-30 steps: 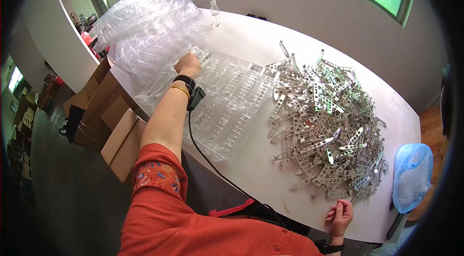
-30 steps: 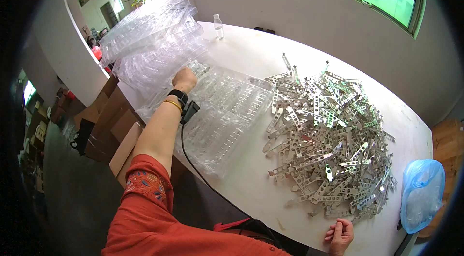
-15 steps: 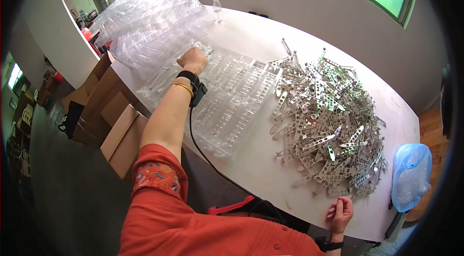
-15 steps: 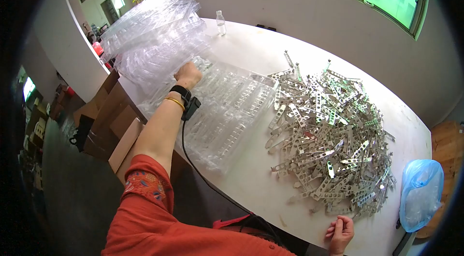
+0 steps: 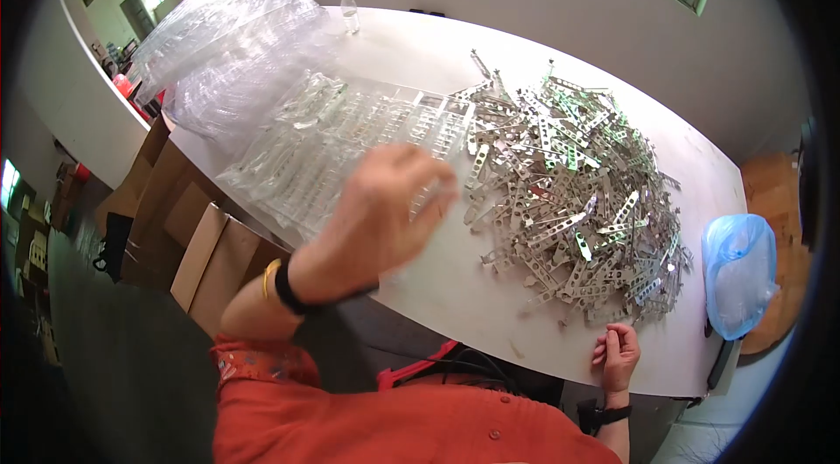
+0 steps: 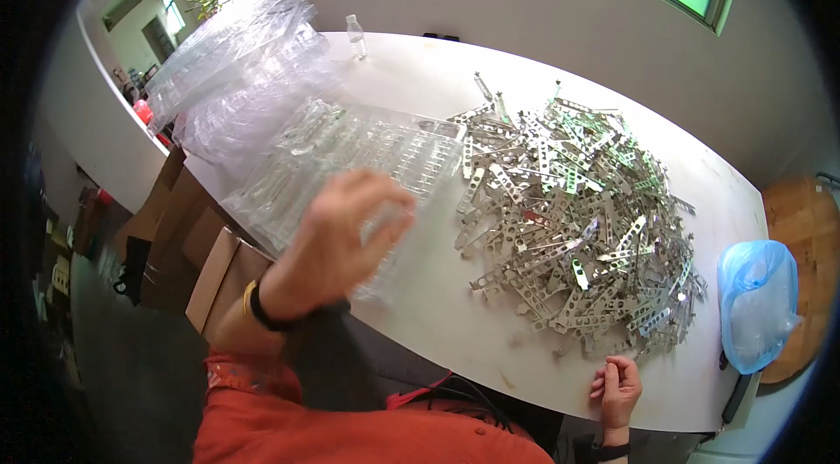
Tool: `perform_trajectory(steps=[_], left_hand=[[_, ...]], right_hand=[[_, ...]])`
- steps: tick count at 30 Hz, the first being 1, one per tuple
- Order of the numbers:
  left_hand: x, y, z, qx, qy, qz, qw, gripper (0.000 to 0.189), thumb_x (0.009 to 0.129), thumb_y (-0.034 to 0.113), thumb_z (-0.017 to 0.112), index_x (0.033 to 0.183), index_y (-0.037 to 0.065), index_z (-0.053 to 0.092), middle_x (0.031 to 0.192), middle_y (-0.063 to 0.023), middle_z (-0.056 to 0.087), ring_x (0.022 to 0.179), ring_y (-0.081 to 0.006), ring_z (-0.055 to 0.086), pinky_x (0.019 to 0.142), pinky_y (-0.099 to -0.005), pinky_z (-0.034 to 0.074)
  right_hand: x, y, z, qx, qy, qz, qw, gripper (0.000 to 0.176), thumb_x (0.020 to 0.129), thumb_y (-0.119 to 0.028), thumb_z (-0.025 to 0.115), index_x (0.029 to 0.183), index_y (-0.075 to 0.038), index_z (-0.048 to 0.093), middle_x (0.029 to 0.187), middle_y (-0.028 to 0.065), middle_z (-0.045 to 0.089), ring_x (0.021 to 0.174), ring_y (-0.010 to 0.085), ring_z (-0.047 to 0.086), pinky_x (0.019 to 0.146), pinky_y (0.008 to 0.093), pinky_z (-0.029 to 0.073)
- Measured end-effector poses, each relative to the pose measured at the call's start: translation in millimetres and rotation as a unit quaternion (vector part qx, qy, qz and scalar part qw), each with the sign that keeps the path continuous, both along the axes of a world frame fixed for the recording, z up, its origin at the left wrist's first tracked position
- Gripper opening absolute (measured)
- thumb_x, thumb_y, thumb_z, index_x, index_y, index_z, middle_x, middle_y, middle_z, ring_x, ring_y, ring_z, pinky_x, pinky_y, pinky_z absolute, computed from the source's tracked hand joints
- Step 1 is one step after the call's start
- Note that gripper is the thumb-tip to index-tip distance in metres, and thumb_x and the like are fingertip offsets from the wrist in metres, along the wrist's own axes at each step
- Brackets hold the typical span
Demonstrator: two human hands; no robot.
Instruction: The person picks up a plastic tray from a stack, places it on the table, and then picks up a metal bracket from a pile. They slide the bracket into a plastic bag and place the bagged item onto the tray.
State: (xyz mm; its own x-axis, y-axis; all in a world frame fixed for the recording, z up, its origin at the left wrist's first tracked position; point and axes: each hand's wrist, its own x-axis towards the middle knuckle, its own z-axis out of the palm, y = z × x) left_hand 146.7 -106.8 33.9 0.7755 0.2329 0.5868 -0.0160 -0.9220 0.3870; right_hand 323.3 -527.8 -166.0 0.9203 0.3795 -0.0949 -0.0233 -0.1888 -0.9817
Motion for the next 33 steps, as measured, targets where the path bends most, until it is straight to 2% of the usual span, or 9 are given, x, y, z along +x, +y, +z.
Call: perform_trajectory(steps=[5,8,12,14,16,17,21,23,33], left_hand=[[-20,-59,-43,-0.186,0.061,-0.219,0.956,0.006,0.087,0.007,0.07,0.091,0.003,0.068,0.089,-0.0103,0.065,0.081,-0.0247,0.063,0.071,-0.0338,0.05],[-11,-77,-94,-0.346,0.164,-0.225,0.896,0.008,0.09,0.011,0.069,0.092,0.003,0.069,0.085,-0.0096,0.066,0.078,-0.0225,0.064,0.068,-0.0327,0.05],[4,-90,-145,-0.361,0.146,-0.217,0.895,0.013,0.092,0.014,0.067,0.092,0.001,0.069,0.08,-0.01,0.066,0.072,-0.0213,0.062,0.064,-0.0323,0.049],[10,-89,-157,-0.394,0.204,-0.17,0.88,0.016,0.093,0.015,0.063,0.09,-0.001,0.066,0.073,-0.0166,0.061,0.065,-0.028,0.06,0.061,-0.0358,0.047],[13,-91,-169,-0.377,0.191,-0.152,0.893,0.016,0.092,0.015,0.064,0.09,-0.001,0.066,0.072,-0.017,0.061,0.063,-0.0276,0.06,0.06,-0.0354,0.047],[13,-93,-174,-0.368,0.179,-0.13,0.903,0.016,0.092,0.015,0.064,0.089,-0.001,0.066,0.071,-0.0174,0.06,0.061,-0.0273,0.06,0.059,-0.0351,0.047],[14,-95,-182,-0.35,0.15,-0.107,0.918,0.012,0.09,0.013,0.066,0.09,0.001,0.067,0.072,-0.0161,0.062,0.061,-0.027,0.059,0.058,-0.0349,0.047],[16,-92,-187,-0.321,0.142,-0.117,0.929,0.011,0.089,0.012,0.067,0.09,0.001,0.068,0.072,-0.0152,0.062,0.061,-0.0265,0.059,0.058,-0.0346,0.047],[14,-94,-194,-0.347,0.125,-0.093,0.925,0.009,0.088,0.01,0.07,0.092,0.002,0.07,0.071,-0.0102,0.064,0.059,-0.0192,0.06,0.056,-0.0304,0.047]], right_hand=[[-3,1,4,0.004,0.004,-0.006,1.0,0.011,0.099,-0.01,0.055,0.108,-0.005,0.059,0.08,0.0046,0.062,0.06,0.0065,0.057,0.046,0.0191,0.047],[-5,-2,7,-0.005,0.01,0.001,1.0,0.012,0.098,-0.01,0.056,0.109,-0.004,0.059,0.083,0.0049,0.062,0.065,0.0071,0.059,0.052,0.0198,0.05],[-12,-20,12,-0.054,-0.025,-0.023,0.998,0.012,0.096,-0.007,0.058,0.107,-0.004,0.06,0.091,0.0039,0.063,0.074,0.01,0.061,0.063,0.0226,0.052],[-10,-32,10,-0.073,-0.049,-0.042,0.995,0.013,0.094,-0.006,0.059,0.106,-0.003,0.06,0.096,0.0052,0.063,0.08,0.0123,0.062,0.069,0.0245,0.053],[-4,-47,7,-0.159,-0.262,-0.041,0.951,0.016,0.087,-0.002,0.061,0.104,-0.002,0.059,0.107,0.0103,0.06,0.095,0.019,0.061,0.078,0.0293,0.052],[-6,-50,16,-0.213,-0.285,-0.041,0.934,0.023,0.082,-0.002,0.062,0.105,-0.001,0.057,0.114,0.0164,0.057,0.107,0.0283,0.057,0.084,0.0349,0.052],[-2,-62,2,-0.274,-0.35,-0.066,0.893,0.025,0.082,-0.007,0.063,0.106,-0.002,0.057,0.114,0.0175,0.058,0.108,0.035,0.056,0.089,0.0414,0.049],[-2,-60,3,-0.354,-0.422,-0.041,0.833,0.027,0.081,-0.01,0.063,0.107,-0.003,0.057,0.116,0.0181,0.058,0.108,0.0388,0.054,0.096,0.0471,0.044],[1,-60,3,-0.354,-0.428,-0.05,0.83,0.026,0.08,-0.011,0.063,0.105,-0.004,0.058,0.113,0.0166,0.06,0.106,0.0369,0.056,0.095,0.0469,0.042]])
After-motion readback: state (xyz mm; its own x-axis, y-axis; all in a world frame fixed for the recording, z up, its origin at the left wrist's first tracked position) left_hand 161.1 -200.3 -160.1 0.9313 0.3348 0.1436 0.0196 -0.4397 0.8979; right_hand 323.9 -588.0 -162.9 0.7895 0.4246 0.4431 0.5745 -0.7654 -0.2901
